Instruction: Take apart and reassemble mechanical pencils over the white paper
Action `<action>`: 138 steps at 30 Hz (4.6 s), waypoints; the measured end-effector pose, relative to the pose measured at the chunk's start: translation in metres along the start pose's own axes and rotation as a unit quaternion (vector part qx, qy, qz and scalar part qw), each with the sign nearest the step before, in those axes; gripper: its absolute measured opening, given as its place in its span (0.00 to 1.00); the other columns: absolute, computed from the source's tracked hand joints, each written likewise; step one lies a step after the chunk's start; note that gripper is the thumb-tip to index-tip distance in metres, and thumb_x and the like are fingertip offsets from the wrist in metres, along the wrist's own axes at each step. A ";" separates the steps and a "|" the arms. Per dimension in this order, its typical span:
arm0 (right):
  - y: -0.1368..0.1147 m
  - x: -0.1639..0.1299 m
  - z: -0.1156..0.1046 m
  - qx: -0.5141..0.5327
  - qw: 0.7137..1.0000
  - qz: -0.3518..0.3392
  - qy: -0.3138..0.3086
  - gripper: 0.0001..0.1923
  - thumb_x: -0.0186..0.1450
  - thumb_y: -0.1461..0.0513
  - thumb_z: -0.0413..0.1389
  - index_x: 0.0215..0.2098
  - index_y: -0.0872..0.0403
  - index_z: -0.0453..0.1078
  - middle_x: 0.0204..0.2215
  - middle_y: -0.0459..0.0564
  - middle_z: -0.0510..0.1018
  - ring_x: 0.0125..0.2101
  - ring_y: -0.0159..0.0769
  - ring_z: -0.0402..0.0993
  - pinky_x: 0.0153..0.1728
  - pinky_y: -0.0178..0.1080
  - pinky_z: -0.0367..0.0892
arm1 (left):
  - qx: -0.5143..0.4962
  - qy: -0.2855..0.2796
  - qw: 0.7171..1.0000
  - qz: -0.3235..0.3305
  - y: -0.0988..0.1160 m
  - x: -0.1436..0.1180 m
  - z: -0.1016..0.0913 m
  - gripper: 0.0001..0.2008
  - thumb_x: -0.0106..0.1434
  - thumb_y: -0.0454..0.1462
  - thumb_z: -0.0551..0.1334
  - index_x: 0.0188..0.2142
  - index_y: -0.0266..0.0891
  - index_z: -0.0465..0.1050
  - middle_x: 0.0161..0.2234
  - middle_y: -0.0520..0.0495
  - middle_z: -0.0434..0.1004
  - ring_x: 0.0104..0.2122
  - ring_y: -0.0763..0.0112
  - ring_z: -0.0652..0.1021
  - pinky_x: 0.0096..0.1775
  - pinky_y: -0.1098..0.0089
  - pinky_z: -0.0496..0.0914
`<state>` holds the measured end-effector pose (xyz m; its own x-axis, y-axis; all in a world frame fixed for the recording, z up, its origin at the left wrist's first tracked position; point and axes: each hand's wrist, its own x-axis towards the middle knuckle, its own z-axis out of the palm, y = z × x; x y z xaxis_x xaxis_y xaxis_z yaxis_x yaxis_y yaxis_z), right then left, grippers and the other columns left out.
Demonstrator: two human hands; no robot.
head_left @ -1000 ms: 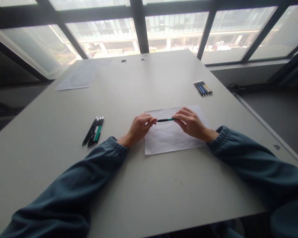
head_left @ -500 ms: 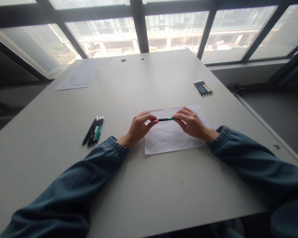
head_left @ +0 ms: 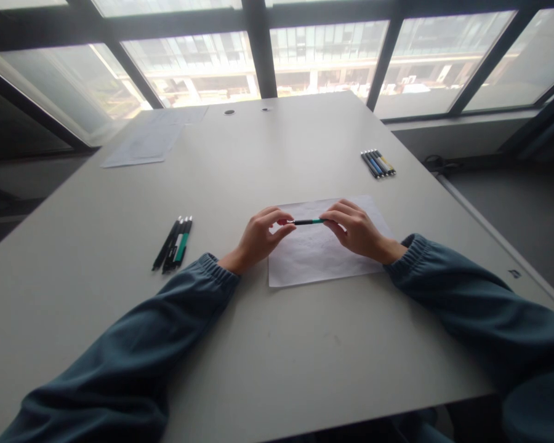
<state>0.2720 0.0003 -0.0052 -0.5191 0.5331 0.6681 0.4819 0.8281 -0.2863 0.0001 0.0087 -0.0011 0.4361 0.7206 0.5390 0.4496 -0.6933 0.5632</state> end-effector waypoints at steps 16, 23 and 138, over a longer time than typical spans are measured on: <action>0.000 0.000 -0.002 0.002 1.000 -0.003 0.002 0.09 0.73 0.62 0.53 0.47 0.50 0.74 0.38 0.54 0.78 0.40 0.44 0.71 0.43 0.48 0.70 | 0.020 -0.034 0.999 0.022 -0.001 0.000 0.000 0.21 0.71 0.50 0.59 0.29 0.39 0.77 0.26 0.47 0.77 0.29 0.69 0.75 0.35 0.68 0.68; 0.000 0.000 -0.001 -0.004 1.000 -0.004 -0.001 0.08 0.73 0.62 0.53 0.45 0.51 0.74 0.37 0.53 0.78 0.38 0.43 0.70 0.42 0.47 0.69 | 0.016 0.005 0.999 0.046 -0.003 0.000 0.002 0.16 0.68 0.48 0.63 0.33 0.39 0.79 0.30 0.46 0.80 0.32 0.68 0.76 0.38 0.67 0.70; -0.006 0.008 -0.004 0.487 0.775 0.395 0.076 0.16 0.64 0.49 0.62 0.39 0.53 0.75 0.23 0.46 0.76 0.22 0.31 0.71 0.18 0.33 0.58 | 0.085 -0.143 0.986 0.010 -0.007 -0.002 0.005 0.23 0.70 0.44 0.59 0.63 0.44 0.70 0.64 0.44 0.70 0.66 0.56 0.68 0.66 0.51 0.65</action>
<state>0.2677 -0.0014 0.0045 -0.2084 0.9755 0.0709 -0.1940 0.0298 -0.9805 -0.0004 0.0122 -0.0093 0.6371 0.6938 0.3357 0.5531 -0.7149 0.4277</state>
